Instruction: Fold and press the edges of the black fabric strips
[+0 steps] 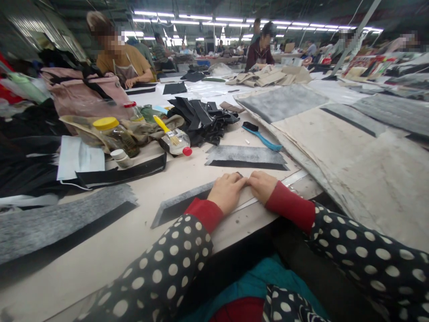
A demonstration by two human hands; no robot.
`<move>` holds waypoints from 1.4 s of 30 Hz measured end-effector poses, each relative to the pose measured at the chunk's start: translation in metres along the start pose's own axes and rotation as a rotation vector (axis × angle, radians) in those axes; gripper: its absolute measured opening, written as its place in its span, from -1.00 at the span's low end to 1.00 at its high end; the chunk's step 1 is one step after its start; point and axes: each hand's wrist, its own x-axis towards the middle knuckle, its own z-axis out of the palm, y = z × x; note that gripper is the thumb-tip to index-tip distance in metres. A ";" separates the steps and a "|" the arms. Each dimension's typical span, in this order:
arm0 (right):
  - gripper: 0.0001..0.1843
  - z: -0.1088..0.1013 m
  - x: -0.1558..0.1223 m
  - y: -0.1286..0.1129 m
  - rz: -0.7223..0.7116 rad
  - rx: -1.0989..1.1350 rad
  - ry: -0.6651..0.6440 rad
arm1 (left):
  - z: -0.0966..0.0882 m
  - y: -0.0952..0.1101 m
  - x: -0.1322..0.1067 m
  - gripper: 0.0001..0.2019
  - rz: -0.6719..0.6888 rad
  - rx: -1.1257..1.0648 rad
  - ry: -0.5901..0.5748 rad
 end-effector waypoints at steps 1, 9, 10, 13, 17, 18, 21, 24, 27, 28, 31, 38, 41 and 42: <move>-0.73 0.002 -0.001 0.000 -0.002 -0.015 0.009 | -0.001 0.000 0.000 -0.67 0.006 0.014 -0.008; -0.69 0.008 -0.016 0.018 -0.088 0.259 0.113 | -0.002 0.000 -0.001 -0.68 0.048 0.086 -0.014; -0.69 0.008 -0.018 0.017 -0.085 0.264 0.130 | -0.002 0.000 -0.001 -0.68 0.049 0.090 -0.015; -0.70 0.007 -0.021 0.015 -0.063 0.222 0.163 | -0.002 0.001 -0.002 -0.69 0.044 0.099 -0.018; -0.70 0.004 -0.016 0.025 -0.056 0.332 0.074 | -0.003 0.002 -0.002 -0.70 0.029 0.094 -0.026; -0.69 0.003 -0.013 0.030 -0.048 0.375 0.047 | -0.003 0.002 -0.002 -0.70 0.023 0.092 -0.028; -0.67 0.003 -0.004 0.039 -0.032 0.418 0.062 | -0.004 0.003 -0.003 -0.69 0.009 0.091 -0.032; -0.65 0.009 0.003 0.038 -0.090 0.415 0.117 | -0.004 0.003 -0.004 -0.69 0.001 0.089 -0.032; -0.63 0.016 0.005 0.034 -0.166 0.414 0.138 | -0.003 0.003 -0.004 -0.71 -0.006 0.085 -0.029; -0.62 0.018 0.005 0.033 -0.185 0.403 0.148 | -0.003 0.003 -0.004 -0.71 -0.008 0.084 -0.027; -0.61 0.021 0.005 0.032 -0.222 0.344 0.171 | -0.002 0.004 -0.004 -0.71 -0.008 0.078 -0.022; -0.71 0.011 0.012 0.018 -0.251 0.091 0.059 | 0.000 -0.001 -0.004 -0.74 0.017 -0.008 0.003; -0.72 0.006 0.015 0.017 -0.293 0.040 -0.004 | 0.000 -0.006 -0.002 -0.77 0.008 -0.093 -0.006; -0.72 0.006 0.015 0.019 -0.295 0.060 -0.003 | -0.001 -0.007 -0.001 -0.78 -0.015 -0.111 0.001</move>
